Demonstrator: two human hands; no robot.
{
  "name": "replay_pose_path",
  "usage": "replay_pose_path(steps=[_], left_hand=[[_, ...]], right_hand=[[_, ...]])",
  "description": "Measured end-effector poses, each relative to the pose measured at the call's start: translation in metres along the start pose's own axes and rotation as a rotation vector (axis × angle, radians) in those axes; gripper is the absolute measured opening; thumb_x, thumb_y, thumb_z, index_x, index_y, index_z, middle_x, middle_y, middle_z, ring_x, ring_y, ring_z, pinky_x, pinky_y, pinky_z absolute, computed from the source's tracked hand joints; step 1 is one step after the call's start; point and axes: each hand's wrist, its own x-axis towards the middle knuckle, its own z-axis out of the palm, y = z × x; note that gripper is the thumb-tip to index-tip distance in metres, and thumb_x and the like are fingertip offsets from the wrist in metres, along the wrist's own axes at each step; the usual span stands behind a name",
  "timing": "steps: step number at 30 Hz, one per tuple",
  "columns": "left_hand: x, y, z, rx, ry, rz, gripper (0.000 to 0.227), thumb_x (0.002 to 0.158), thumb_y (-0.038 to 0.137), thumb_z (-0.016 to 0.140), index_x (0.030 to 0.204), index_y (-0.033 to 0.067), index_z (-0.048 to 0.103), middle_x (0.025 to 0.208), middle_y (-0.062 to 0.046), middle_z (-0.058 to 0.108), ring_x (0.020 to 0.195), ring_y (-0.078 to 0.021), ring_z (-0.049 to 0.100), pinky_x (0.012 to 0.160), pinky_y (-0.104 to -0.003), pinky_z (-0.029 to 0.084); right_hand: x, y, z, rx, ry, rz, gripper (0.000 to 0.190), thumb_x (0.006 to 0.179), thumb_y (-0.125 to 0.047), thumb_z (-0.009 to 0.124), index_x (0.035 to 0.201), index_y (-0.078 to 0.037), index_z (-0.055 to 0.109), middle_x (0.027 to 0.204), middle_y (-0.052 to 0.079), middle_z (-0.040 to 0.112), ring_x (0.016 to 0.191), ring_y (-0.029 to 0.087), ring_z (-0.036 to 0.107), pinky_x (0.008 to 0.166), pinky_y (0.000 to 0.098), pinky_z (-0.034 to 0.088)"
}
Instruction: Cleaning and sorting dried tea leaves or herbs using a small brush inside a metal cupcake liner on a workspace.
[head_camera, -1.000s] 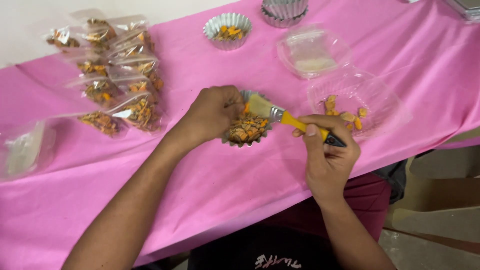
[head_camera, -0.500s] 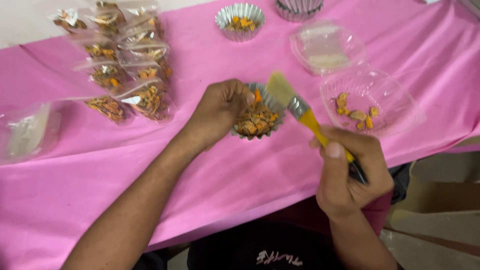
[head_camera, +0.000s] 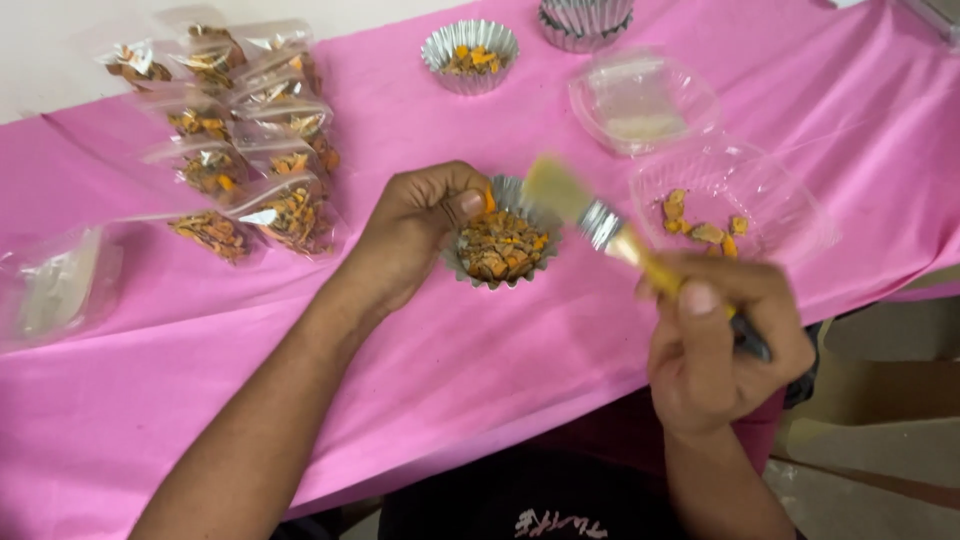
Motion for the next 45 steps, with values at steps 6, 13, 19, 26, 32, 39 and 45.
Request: replay_pose_path(steps=[6, 13, 19, 26, 32, 39, 45], left_hand=[[-0.007, 0.015, 0.013, -0.314, -0.131, -0.027, 0.025, 0.093, 0.026, 0.072, 0.083, 0.0062, 0.059, 0.065, -0.008, 0.060, 0.052, -0.0181, 0.058, 0.047, -0.033, 0.053], [-0.001, 0.008, 0.016, -0.254, -0.090, -0.046, 0.023, 0.095, 0.023, 0.070, 0.093, 0.0007, 0.066, 0.076, -0.010, 0.068, 0.060, -0.0162, 0.063, 0.051, -0.028, 0.050], [0.057, 0.032, 0.042, 0.492, -0.068, 0.369, 0.013, 0.105, 0.000, 0.054, 0.100, 0.0001, 0.067, 0.085, -0.012, 0.063, 0.083, -0.0264, 0.064, 0.087, -0.038, 0.049], [0.121, 0.002, 0.110, 0.816, -0.432, 0.277, 0.018, 0.090, 0.008, 0.053, 0.098, 0.0059, 0.069, 0.089, -0.018, 0.074, 0.091, -0.0378, 0.074, 0.083, -0.048, 0.057], [0.080, 0.035, 0.041, 1.055, -0.365, 0.298, 0.031, 0.095, -0.003, 0.051, 0.123, -0.0009, 0.064, 0.100, -0.025, 0.068, 0.102, -0.0468, 0.068, 0.088, -0.054, 0.054], [0.025, 0.041, 0.020, 1.614, -0.385, 0.069, 0.031, 0.079, -0.012, 0.064, 0.108, -0.0061, 0.073, 0.093, -0.024, 0.067, 0.086, -0.0410, 0.072, 0.074, -0.044, 0.062], [0.031, -0.008, 0.009, 1.731, -0.334, 0.118, 0.026, 0.077, -0.011, 0.062, 0.100, -0.0046, 0.074, 0.091, -0.020, 0.068, 0.088, -0.0385, 0.072, 0.076, -0.042, 0.061]], right_hand=[[0.000, -0.022, 0.009, 0.095, -0.089, 0.318, 0.022, 0.097, -0.009, 0.056, 0.096, 0.011, 0.065, 0.082, 0.019, 0.064, 0.062, 0.021, 0.062, 0.062, 0.0274, 0.050], [-0.005, -0.013, 0.001, 0.069, -0.176, 0.270, 0.023, 0.103, -0.013, 0.054, 0.102, 0.007, 0.065, 0.076, 0.011, 0.065, 0.054, 0.011, 0.047, 0.053, 0.0246, 0.037], [-0.007, 0.001, 0.016, 0.060, -0.072, 0.240, 0.018, 0.095, -0.002, 0.060, 0.095, 0.012, 0.071, 0.062, 0.016, 0.060, 0.062, 0.015, 0.058, 0.061, 0.0317, 0.054], [-0.007, 0.005, 0.015, -0.034, -0.178, 0.250, 0.018, 0.101, -0.005, 0.059, 0.100, 0.007, 0.072, 0.073, 0.014, 0.066, 0.071, 0.016, 0.064, 0.069, 0.0300, 0.052], [-0.006, 0.005, 0.010, -0.075, -0.109, 0.263, 0.018, 0.103, -0.008, 0.059, 0.100, 0.005, 0.071, 0.072, 0.011, 0.065, 0.071, 0.013, 0.061, 0.068, 0.0270, 0.049], [-0.011, 0.007, 0.012, 0.013, -0.053, 0.275, 0.017, 0.101, -0.004, 0.059, 0.099, 0.009, 0.070, 0.071, 0.014, 0.062, 0.069, 0.017, 0.061, 0.071, 0.0275, 0.051], [-0.011, 0.005, 0.012, -0.035, -0.091, 0.288, 0.016, 0.100, -0.004, 0.060, 0.098, 0.007, 0.072, 0.069, 0.013, 0.063, 0.069, 0.017, 0.063, 0.070, 0.0288, 0.051]])
